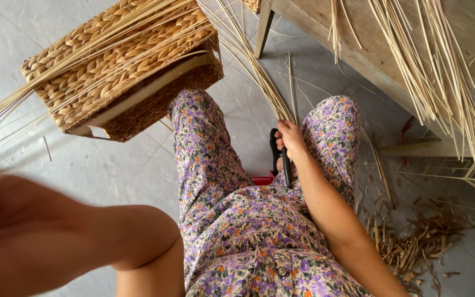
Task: The person sits on the floor and uses a knife to sharpen thin wooden sticks, then inserts them into a partially woven basket. The person repeatedly picks up sticks, sharpens them, and weaves them into the basket structure.
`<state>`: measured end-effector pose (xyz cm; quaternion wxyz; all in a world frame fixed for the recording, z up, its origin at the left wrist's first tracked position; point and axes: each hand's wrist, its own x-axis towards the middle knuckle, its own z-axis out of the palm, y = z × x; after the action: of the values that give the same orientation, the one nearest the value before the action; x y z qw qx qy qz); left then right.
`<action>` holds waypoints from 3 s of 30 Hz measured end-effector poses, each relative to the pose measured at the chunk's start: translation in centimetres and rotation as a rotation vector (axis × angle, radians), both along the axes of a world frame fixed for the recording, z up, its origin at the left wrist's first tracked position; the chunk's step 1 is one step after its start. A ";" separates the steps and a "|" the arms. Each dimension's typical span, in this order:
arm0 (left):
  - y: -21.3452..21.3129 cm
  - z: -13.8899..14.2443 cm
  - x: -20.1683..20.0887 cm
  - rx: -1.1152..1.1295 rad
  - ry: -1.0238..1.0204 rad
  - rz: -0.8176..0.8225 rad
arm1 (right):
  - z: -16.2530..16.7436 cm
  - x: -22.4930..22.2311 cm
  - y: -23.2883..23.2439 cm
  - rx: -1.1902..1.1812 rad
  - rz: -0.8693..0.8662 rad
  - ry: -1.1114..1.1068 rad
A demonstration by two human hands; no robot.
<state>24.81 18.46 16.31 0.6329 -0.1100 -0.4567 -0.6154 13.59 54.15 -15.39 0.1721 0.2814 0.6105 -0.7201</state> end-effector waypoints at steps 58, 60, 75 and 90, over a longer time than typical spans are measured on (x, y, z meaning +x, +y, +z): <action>16.3 -7.6 -5.0 -0.168 -0.670 -1.211 | 24.3 9.6 -0.7 -0.771 0.433 0.775; 16.3 -7.8 -5.1 -0.112 -0.663 -1.250 | 24.3 9.6 -0.7 -0.740 0.423 0.783; 12.7 -7.5 -6.5 0.087 -0.522 -0.850 | 20.3 8.1 1.2 -0.407 0.139 0.559; 13.0 -5.9 -4.9 -0.380 -0.606 -0.618 | 19.2 8.4 8.0 0.133 -0.179 0.644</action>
<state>19.92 31.42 10.40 0.2269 -0.1700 -0.6713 -0.6848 22.01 62.15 3.83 -0.1120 0.1026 0.6519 -0.7429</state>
